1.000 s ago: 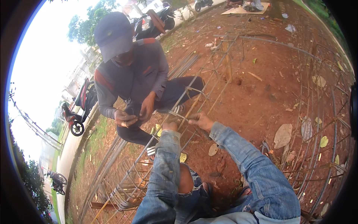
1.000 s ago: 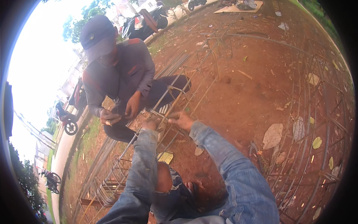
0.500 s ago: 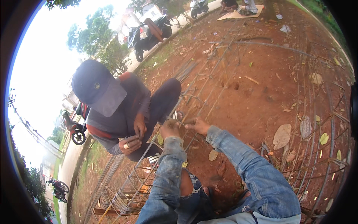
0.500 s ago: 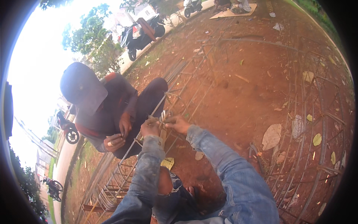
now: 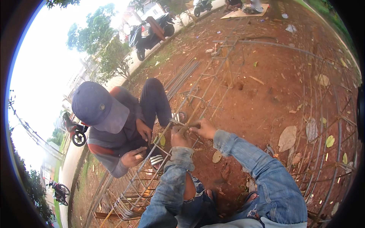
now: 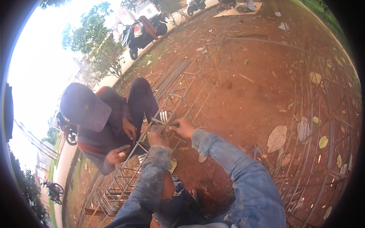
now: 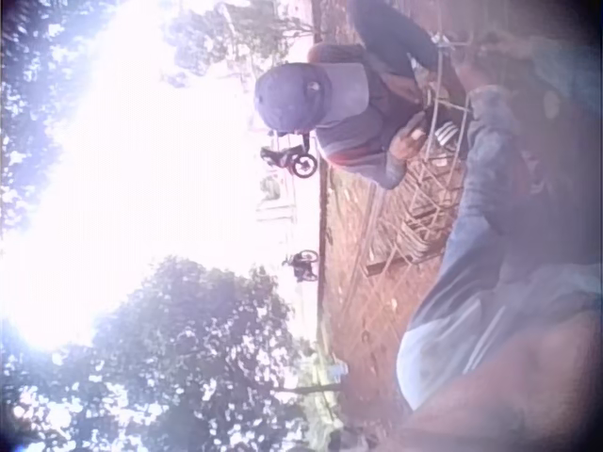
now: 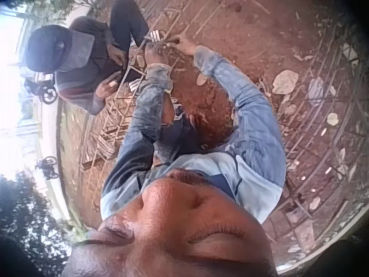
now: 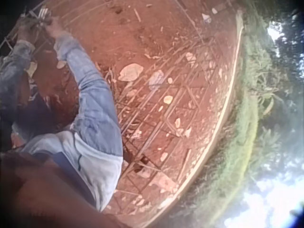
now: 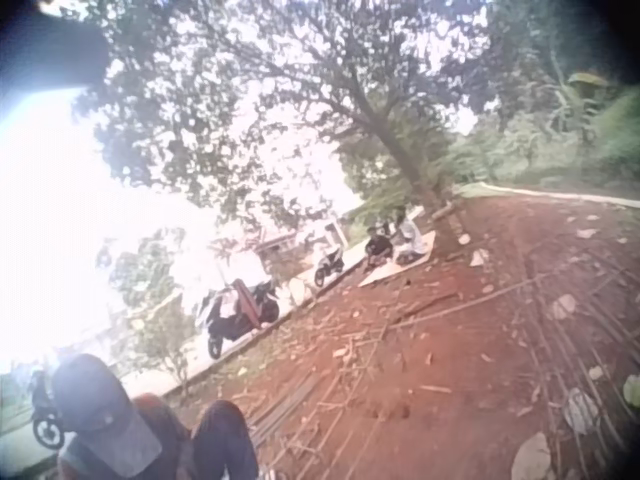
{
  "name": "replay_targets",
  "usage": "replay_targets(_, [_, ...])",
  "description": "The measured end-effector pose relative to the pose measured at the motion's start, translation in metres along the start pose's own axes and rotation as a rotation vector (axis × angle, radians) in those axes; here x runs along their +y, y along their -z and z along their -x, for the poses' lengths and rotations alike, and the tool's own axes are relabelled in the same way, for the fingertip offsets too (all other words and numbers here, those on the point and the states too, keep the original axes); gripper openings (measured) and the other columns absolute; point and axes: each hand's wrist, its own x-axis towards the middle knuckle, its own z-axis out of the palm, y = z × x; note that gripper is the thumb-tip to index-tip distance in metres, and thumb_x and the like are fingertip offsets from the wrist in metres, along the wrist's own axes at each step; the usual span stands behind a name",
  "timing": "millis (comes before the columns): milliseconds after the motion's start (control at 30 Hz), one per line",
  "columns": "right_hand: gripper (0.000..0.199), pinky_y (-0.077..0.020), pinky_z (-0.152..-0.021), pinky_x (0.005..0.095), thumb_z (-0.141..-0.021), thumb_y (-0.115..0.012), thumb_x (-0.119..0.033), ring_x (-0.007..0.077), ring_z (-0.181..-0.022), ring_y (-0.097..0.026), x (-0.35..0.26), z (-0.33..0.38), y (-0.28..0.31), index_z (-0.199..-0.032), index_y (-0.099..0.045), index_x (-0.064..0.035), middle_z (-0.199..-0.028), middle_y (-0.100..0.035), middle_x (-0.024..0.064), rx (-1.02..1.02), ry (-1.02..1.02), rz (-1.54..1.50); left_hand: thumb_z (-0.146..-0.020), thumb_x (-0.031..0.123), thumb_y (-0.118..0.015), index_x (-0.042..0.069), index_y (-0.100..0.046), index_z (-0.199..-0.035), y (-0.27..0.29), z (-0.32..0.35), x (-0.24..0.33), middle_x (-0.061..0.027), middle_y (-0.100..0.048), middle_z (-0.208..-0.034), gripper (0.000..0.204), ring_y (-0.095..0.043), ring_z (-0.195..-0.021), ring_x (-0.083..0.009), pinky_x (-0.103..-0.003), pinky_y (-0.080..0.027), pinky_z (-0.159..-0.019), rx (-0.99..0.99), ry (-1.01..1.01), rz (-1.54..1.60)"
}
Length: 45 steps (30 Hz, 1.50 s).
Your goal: The person sits on the ground and uses pliers to twist wire ties around a metal frame, securing intersecting rods. A coworker assists by holding the frame and feeding wire ties. The person repeatedly positions the frame, wraps wire, and twists it to fasten joints.
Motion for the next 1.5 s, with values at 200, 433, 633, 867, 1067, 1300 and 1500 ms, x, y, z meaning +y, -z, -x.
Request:
replay_targets(200, [0.023, -0.0487, -0.068, 0.0369, -0.078, -0.061, -0.019, 0.0292, -0.075, -0.064, -0.014, -0.001, 0.006, -0.093, -0.065, -0.0019, -0.084, -0.065, 0.0181, 0.066, -0.118, 0.219, -0.070, -0.002, -0.058, 0.007, -0.068, -0.097, 0.006, -0.006, -0.002, -0.0124, -0.058, -0.089, 0.030, -0.057, -0.085, -0.0290, -0.038, -0.047, -0.074, 0.020, -0.074, -0.008])
replay_targets(433, [0.017, -0.0472, -0.062, 0.0411, -0.074, -0.057, -0.014, 0.0291, -0.068, -0.062, -0.044, 0.023, -0.013, -0.080, -0.062, 0.0006, -0.073, -0.062, 0.0136, 0.146, 0.246, 0.739, -0.069, -0.002, -0.057, 0.008, -0.068, -0.098, -0.004, 0.002, -0.004, -0.0089, -0.057, -0.090, 0.033, -0.054, -0.091, -0.0287, -0.038, -0.046, -0.077, 0.020, -0.087, -0.053])
replay_targets(633, [0.012, -0.0488, -0.060, 0.0420, -0.074, -0.054, -0.013, 0.0318, -0.074, -0.062, -0.067, 0.015, 0.000, -0.078, -0.061, -0.0042, -0.077, -0.062, 0.0143, -0.050, 0.559, 1.180, -0.070, 0.001, -0.058, 0.010, -0.068, -0.098, 0.002, 0.000, -0.003, -0.0097, -0.056, -0.087, 0.031, -0.054, -0.086, -0.0280, -0.037, -0.046, -0.074, 0.003, -0.035, -0.026])
replay_targets(867, [0.010, -0.0484, -0.058, 0.0425, -0.074, -0.054, -0.010, 0.0310, -0.070, -0.061, -0.063, 0.028, 0.027, -0.081, -0.058, -0.0038, -0.079, -0.060, 0.0122, -0.085, 0.260, 1.099, -0.075, 0.004, -0.058, 0.010, -0.069, -0.092, 0.008, -0.001, 0.008, -0.0089, -0.056, -0.085, 0.022, -0.055, -0.083, -0.0268, -0.038, -0.047, -0.068, -0.021, 0.006, -0.020])
replay_targets(1067, [0.008, -0.0490, -0.058, 0.0407, -0.075, -0.057, -0.011, 0.0289, -0.073, -0.062, -0.113, -0.020, 0.025, -0.079, -0.060, -0.0045, -0.083, -0.061, 0.0087, -0.390, 0.636, 1.167, -0.073, 0.002, -0.057, 0.010, -0.067, -0.095, 0.006, 0.001, -0.002, -0.0096, -0.056, -0.086, 0.025, -0.055, -0.086, -0.0277, -0.037, -0.047, -0.073, -0.012, 0.128, 0.070])
replay_targets(1300, [0.011, -0.0448, -0.052, 0.0306, -0.074, -0.069, -0.012, 0.0176, -0.058, -0.057, -0.077, -0.062, 0.039, -0.074, -0.061, -0.0035, -0.064, -0.061, 0.0051, -0.310, 0.336, 0.559, -0.072, 0.002, -0.058, 0.008, -0.064, -0.098, 0.011, -0.005, 0.001, -0.0131, -0.058, -0.092, 0.027, -0.055, -0.090, -0.0320, -0.041, -0.047, -0.076, -0.044, 0.186, 0.180])
replay_targets(1500, [0.020, -0.0452, -0.059, 0.0305, -0.073, -0.071, -0.017, 0.0144, -0.064, -0.057, -0.067, -0.043, 0.030, -0.078, -0.065, 0.0019, -0.071, -0.063, 0.0096, -0.055, -0.276, 0.294, -0.074, 0.014, -0.065, 0.006, -0.067, -0.091, 0.018, -0.010, 0.002, -0.0150, -0.060, -0.090, 0.018, -0.059, -0.085, -0.0325, -0.041, -0.046, -0.073, -0.095, 0.272, 0.109])
